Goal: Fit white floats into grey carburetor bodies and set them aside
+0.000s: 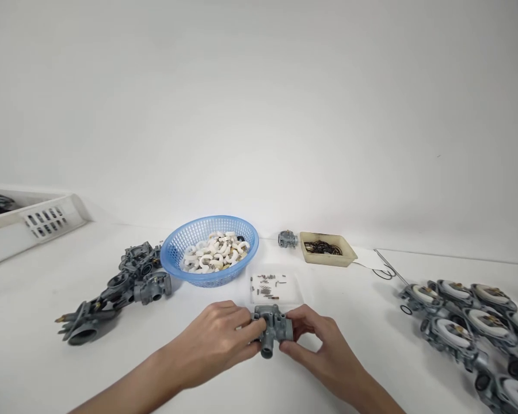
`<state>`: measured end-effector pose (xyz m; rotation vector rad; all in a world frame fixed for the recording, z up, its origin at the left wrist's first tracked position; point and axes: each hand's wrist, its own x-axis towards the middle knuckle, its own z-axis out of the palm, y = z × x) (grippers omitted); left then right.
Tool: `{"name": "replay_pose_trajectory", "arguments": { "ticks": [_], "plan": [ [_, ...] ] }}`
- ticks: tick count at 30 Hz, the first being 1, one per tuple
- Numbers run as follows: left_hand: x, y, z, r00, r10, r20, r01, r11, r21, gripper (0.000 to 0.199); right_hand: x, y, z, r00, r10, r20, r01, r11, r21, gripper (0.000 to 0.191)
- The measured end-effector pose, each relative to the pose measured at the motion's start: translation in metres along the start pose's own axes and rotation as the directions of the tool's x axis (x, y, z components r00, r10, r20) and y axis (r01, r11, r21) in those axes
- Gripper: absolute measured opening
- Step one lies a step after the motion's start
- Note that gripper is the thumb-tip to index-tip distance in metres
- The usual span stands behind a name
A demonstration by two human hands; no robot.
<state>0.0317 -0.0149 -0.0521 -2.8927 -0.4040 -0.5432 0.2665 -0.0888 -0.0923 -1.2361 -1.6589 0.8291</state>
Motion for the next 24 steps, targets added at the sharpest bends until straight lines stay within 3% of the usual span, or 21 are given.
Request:
{"name": "replay_pose_trajectory", "arguments": {
  "ticks": [4, 8, 11, 13, 15, 17, 20, 24],
  "plan": [
    [-0.015, -0.004, 0.023, 0.996, 0.001, -0.084, -0.001, 1.0, 0.005, 0.013, -0.002, 0.009, 0.006, 1.0, -0.008, -0.012, 0.008, 1.0, 0.003, 0.022],
    [-0.028, -0.004, 0.037, 0.997, -0.005, -0.082, 0.004, 1.0, -0.018, 0.027, -0.002, 0.017, 0.01, 1.0, -0.004, 0.025, 0.004, 1.0, -0.005, 0.022],
    [-0.034, -0.004, 0.037, 0.989, -0.139, -0.055, 0.128, 0.978, -0.168, 0.062, -0.002, 0.022, 0.011, 0.999, 0.016, 0.049, -0.017, 1.0, 0.008, 0.023],
    [-0.036, -0.005, 0.036, 0.962, -0.274, 0.008, 0.264, 0.919, -0.293, 0.096, -0.002, 0.025, 0.012, 0.998, 0.017, 0.057, -0.017, 1.0, 0.013, 0.024],
    [-0.037, -0.006, 0.037, 0.926, -0.367, 0.087, 0.371, 0.846, -0.381, 0.115, -0.004, 0.026, 0.014, 0.997, 0.017, 0.076, -0.019, 0.999, 0.029, 0.024],
    [-0.036, -0.006, 0.04, 0.9, -0.413, 0.142, 0.429, 0.779, -0.457, 0.112, -0.005, 0.026, 0.016, 0.994, 0.031, 0.102, -0.037, 0.998, 0.058, 0.024],
    [-0.035, -0.002, 0.049, 0.892, -0.413, 0.181, 0.436, 0.69, -0.578, 0.087, -0.005, 0.024, 0.019, 0.99, 0.055, 0.133, -0.07, 0.992, 0.108, 0.024],
    [-0.033, 0.001, 0.056, 0.905, -0.399, 0.148, 0.397, 0.666, -0.632, 0.068, -0.004, 0.026, 0.02, 0.973, 0.101, 0.206, -0.139, 0.974, 0.18, 0.023]
  ]
}}
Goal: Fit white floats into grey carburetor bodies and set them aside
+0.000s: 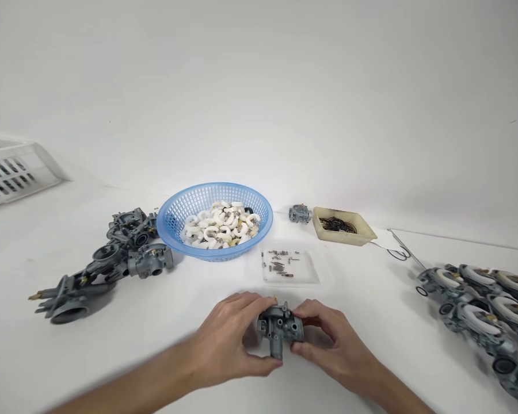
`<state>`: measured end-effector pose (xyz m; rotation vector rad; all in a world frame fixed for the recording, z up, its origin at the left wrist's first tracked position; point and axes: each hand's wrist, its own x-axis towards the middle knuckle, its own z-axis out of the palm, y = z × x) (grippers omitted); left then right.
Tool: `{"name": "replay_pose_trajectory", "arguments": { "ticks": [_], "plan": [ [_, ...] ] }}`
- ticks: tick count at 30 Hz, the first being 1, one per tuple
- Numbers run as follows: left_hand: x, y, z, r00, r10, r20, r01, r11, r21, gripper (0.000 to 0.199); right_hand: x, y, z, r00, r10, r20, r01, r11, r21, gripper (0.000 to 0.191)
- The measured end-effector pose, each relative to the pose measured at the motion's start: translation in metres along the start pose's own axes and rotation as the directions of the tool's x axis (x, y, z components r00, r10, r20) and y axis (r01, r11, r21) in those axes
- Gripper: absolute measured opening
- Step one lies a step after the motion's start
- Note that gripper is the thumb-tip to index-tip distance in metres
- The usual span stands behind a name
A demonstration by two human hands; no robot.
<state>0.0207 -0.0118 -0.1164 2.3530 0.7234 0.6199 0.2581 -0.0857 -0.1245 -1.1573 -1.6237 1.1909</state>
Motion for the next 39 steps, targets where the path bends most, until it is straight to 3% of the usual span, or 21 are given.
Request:
{"name": "replay_pose_trajectory", "arguments": {
  "ticks": [4, 15, 22, 26, 30, 34, 36, 39],
  "plan": [
    [0.0, -0.002, 0.003, 1.0, 0.021, -0.012, -0.02, 0.999, 0.026, 0.071, 0.001, -0.002, -0.004, 0.995, 0.083, 0.059, -0.082, 0.996, -0.02, 0.025],
    [-0.001, -0.002, 0.008, 0.996, 0.087, 0.036, -0.091, 0.987, 0.131, 0.076, -0.001, -0.022, -0.015, 0.994, 0.097, 0.05, -0.058, 0.856, -0.515, 0.025],
    [-0.002, -0.001, 0.007, 0.997, 0.078, 0.026, -0.082, 0.98, 0.184, 0.074, -0.001, -0.017, -0.015, 0.997, 0.072, 0.011, -0.056, 0.856, -0.514, 0.049],
    [-0.002, 0.001, 0.007, 0.999, 0.051, 0.006, -0.051, 0.984, 0.17, 0.07, -0.001, -0.016, -0.015, 0.996, 0.089, 0.002, -0.077, 0.875, -0.478, 0.049],
    [0.003, 0.01, -0.002, 0.998, -0.055, 0.017, 0.055, 0.998, 0.032, 0.058, -0.003, -0.016, -0.014, 0.996, 0.09, 0.015, -0.073, 0.885, -0.46, 0.061],
    [0.009, 0.023, -0.018, 0.966, -0.225, 0.126, 0.25, 0.939, -0.236, 0.036, -0.006, -0.017, -0.011, 1.0, 0.02, 0.016, -0.008, 0.837, -0.548, 0.075],
    [0.01, 0.027, -0.021, 0.932, -0.28, 0.23, 0.353, 0.847, -0.398, 0.028, -0.007, -0.018, -0.008, 0.996, -0.079, 0.032, 0.083, 0.8, -0.594, 0.077],
    [0.009, 0.027, -0.016, 0.875, -0.29, 0.388, 0.481, 0.609, -0.631, 0.027, -0.011, -0.018, 0.0, 0.959, -0.281, 0.029, 0.232, 0.727, -0.646, 0.085]
  ]
}}
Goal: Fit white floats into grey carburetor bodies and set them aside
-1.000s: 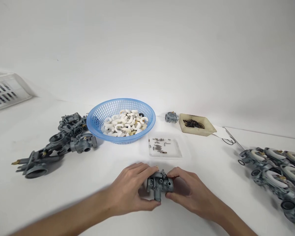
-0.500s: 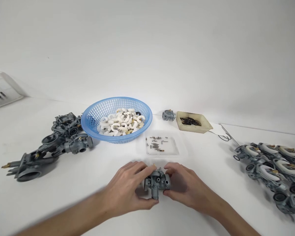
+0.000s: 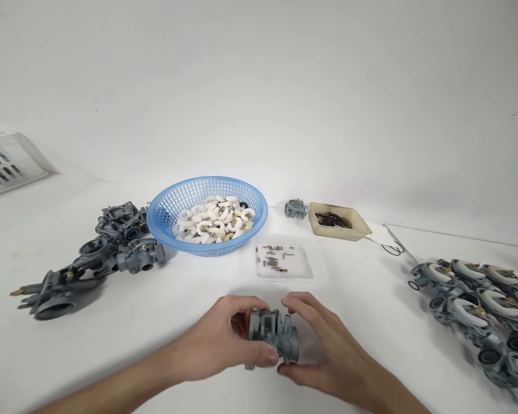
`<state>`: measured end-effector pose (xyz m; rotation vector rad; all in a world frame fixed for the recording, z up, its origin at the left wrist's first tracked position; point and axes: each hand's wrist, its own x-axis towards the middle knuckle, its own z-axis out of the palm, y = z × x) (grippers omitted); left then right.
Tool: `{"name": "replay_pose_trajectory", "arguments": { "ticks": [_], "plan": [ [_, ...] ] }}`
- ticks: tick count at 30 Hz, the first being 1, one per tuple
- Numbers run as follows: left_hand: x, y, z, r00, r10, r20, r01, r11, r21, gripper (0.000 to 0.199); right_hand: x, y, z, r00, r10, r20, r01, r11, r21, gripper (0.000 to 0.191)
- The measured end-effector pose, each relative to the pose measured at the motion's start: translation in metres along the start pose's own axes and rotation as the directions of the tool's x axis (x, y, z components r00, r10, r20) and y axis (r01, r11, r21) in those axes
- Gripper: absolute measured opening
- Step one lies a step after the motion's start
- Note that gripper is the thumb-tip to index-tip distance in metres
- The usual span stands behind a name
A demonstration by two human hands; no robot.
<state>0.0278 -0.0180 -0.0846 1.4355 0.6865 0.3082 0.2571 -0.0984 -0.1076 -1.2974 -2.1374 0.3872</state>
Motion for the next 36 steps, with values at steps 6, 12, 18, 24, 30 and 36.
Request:
{"name": "replay_pose_trajectory", "arguments": {
  "ticks": [6, 12, 18, 24, 30, 36],
  "plan": [
    [-0.003, -0.01, 0.006, 0.99, -0.137, -0.02, 0.13, 0.969, -0.208, 0.04, -0.001, -0.011, 0.006, 0.984, -0.093, -0.149, 0.087, 0.995, -0.042, 0.085],
    [-0.006, -0.012, 0.004, 0.964, -0.223, -0.146, 0.197, 0.965, -0.173, 0.063, 0.003, -0.012, 0.003, 0.97, -0.111, -0.218, 0.138, 0.984, 0.111, 0.063],
    [-0.004, -0.001, -0.005, 0.997, -0.058, 0.059, 0.065, 0.989, -0.132, 0.055, 0.0, -0.007, 0.009, 0.981, -0.01, -0.191, 0.059, 0.966, 0.253, 0.064],
    [-0.013, -0.002, -0.006, 0.992, 0.087, -0.086, -0.045, 0.914, 0.404, 0.071, -0.001, -0.008, 0.001, 0.978, 0.161, -0.131, -0.083, 0.883, 0.462, 0.06],
    [-0.013, -0.003, 0.003, 0.936, 0.342, -0.083, -0.227, 0.767, 0.6, 0.046, -0.001, -0.01, 0.001, 0.971, 0.236, -0.041, -0.146, 0.72, 0.679, 0.058],
    [-0.008, -0.007, -0.001, 0.872, 0.486, -0.053, -0.322, 0.653, 0.685, 0.046, 0.002, -0.003, -0.003, 0.987, 0.155, 0.039, -0.145, 0.771, 0.621, 0.059]
  ]
}}
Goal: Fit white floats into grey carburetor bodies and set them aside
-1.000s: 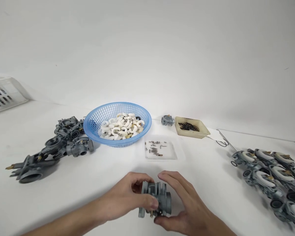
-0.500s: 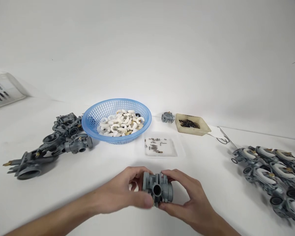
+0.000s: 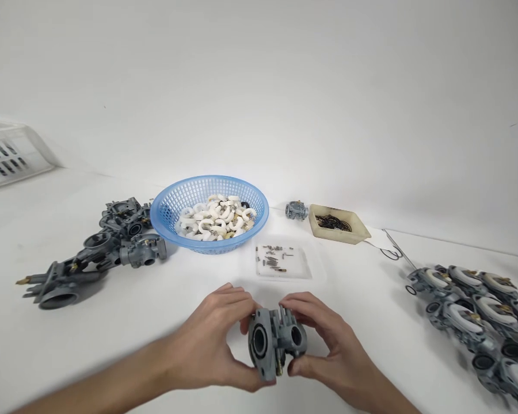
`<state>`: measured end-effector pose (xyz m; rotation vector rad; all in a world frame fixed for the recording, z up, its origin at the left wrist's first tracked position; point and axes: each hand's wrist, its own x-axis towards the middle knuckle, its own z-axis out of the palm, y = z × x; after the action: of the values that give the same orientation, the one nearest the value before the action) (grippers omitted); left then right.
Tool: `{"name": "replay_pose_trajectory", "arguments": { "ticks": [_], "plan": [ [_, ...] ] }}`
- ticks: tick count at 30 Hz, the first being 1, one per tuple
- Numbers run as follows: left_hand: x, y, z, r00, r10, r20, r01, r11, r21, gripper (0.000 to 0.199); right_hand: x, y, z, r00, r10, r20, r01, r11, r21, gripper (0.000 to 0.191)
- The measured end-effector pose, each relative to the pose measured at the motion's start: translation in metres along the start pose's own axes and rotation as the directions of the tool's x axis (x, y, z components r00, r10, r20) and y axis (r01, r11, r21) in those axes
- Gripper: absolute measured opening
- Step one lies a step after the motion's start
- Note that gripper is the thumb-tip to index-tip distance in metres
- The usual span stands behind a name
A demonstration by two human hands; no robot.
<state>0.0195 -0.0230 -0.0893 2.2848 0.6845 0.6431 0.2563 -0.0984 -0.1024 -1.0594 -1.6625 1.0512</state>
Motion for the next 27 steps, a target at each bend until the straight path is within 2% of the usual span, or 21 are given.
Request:
{"name": "replay_pose_trajectory", "arguments": {
  "ticks": [5, 9, 12, 19, 25, 27],
  "plan": [
    [-0.002, -0.007, 0.003, 0.987, 0.154, -0.044, -0.148, 0.982, 0.113, 0.053, 0.003, 0.002, -0.004, 0.992, 0.044, 0.118, -0.027, 0.99, -0.139, 0.063],
    [-0.003, -0.007, 0.006, 0.973, 0.223, -0.066, -0.208, 0.961, 0.179, 0.054, 0.006, 0.004, 0.0, 0.982, 0.061, 0.18, -0.027, 0.982, -0.188, 0.052],
    [-0.002, -0.007, 0.007, 0.975, 0.222, -0.025, -0.21, 0.948, 0.24, 0.051, 0.008, 0.007, 0.006, 0.979, 0.006, 0.204, 0.042, 0.973, -0.228, 0.048],
    [-0.003, -0.01, 0.012, 0.963, 0.262, 0.067, -0.269, 0.903, 0.336, 0.046, 0.009, 0.015, 0.013, 0.971, -0.102, 0.217, 0.184, 0.896, -0.404, 0.057],
    [-0.004, -0.007, 0.011, 0.977, 0.185, 0.103, -0.21, 0.907, 0.364, 0.048, 0.007, 0.013, 0.009, 0.968, -0.052, 0.244, 0.16, 0.88, -0.447, 0.061],
    [-0.004, -0.006, 0.011, 0.979, 0.164, 0.118, -0.197, 0.909, 0.368, 0.05, 0.005, 0.01, 0.005, 0.969, 0.005, 0.248, 0.11, 0.886, -0.45, 0.072]
  ]
}}
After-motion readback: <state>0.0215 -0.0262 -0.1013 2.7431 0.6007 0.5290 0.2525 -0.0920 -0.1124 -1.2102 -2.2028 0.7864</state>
